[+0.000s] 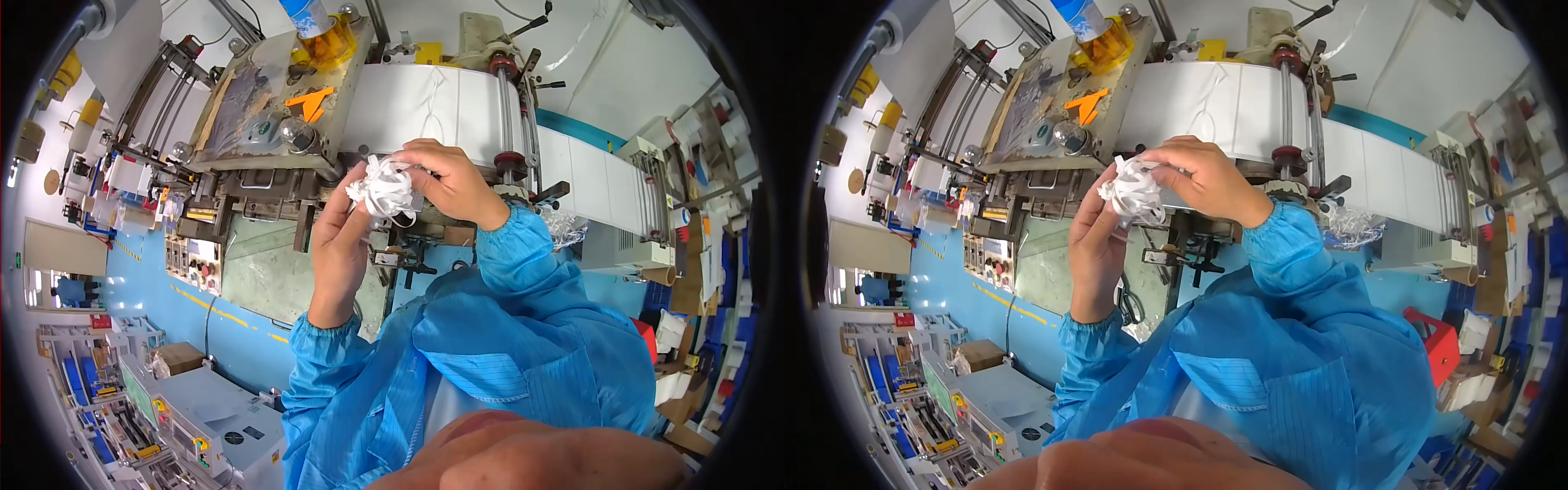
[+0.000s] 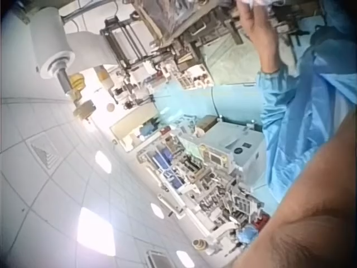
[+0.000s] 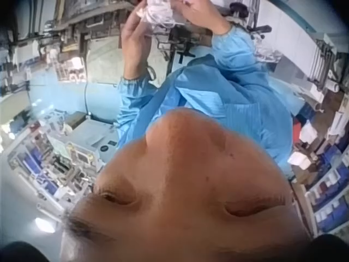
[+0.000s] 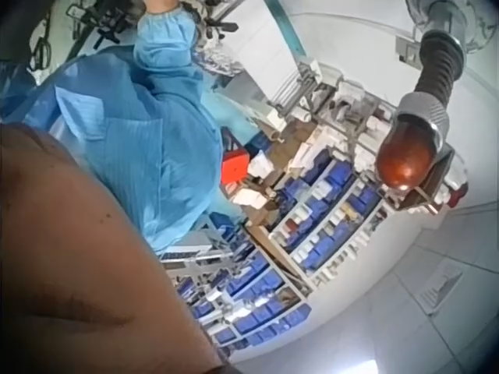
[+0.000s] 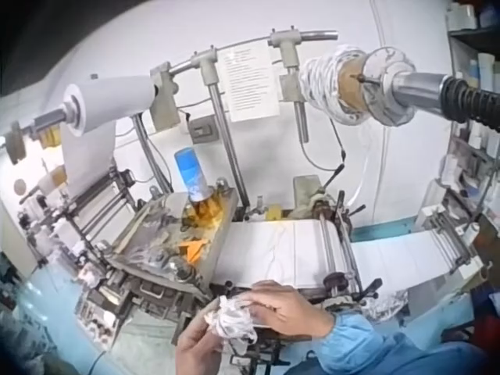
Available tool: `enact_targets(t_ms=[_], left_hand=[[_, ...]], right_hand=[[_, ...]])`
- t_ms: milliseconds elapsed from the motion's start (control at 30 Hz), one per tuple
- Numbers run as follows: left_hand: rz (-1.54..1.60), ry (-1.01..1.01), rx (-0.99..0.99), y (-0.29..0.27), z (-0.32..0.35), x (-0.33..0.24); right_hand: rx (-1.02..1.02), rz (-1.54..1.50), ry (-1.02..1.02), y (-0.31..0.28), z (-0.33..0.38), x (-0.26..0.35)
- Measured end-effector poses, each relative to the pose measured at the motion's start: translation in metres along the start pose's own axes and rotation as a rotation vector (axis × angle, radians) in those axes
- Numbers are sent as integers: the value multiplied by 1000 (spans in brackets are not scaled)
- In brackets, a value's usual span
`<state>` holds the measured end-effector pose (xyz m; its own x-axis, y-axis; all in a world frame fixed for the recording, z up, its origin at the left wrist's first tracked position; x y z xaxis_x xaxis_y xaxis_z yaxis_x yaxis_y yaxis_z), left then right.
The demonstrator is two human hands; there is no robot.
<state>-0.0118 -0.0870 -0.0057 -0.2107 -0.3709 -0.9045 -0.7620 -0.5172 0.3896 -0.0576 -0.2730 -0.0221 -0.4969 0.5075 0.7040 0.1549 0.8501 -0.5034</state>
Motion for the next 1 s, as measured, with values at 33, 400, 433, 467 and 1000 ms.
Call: enact_targets(t_ms=[33, 400, 433, 467, 1000], left_hand=[[43, -35, -10, 1, 1, -1], [-411, -65, 119, -6, 14, 0], [-410, -60, 110, -6, 15, -2], [-425, -104, 124, -4, 16, -7], [181, 91, 249, -37, -2, -14]], right_hand=[[-2, -35, -7, 1, 0, -1], [21, -129, 25, 3, 2, -1], [31, -130, 21, 3, 1, -2], [83, -184, 18, 4, 0, -3], [164, -413, -102, -7, -47, -27]])
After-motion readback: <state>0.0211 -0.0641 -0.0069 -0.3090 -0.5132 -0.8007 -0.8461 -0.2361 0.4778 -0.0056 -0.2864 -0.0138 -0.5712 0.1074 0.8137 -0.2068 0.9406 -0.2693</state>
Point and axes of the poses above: each hand's wrist, its own z-axis away from the middle knuckle, its own y-axis out of the palm, x = y × z, the point moved 1 cm from there along -z, towards the middle knuckle, and after that the axes turned 13 degrees about x, right-handed, at the moved point
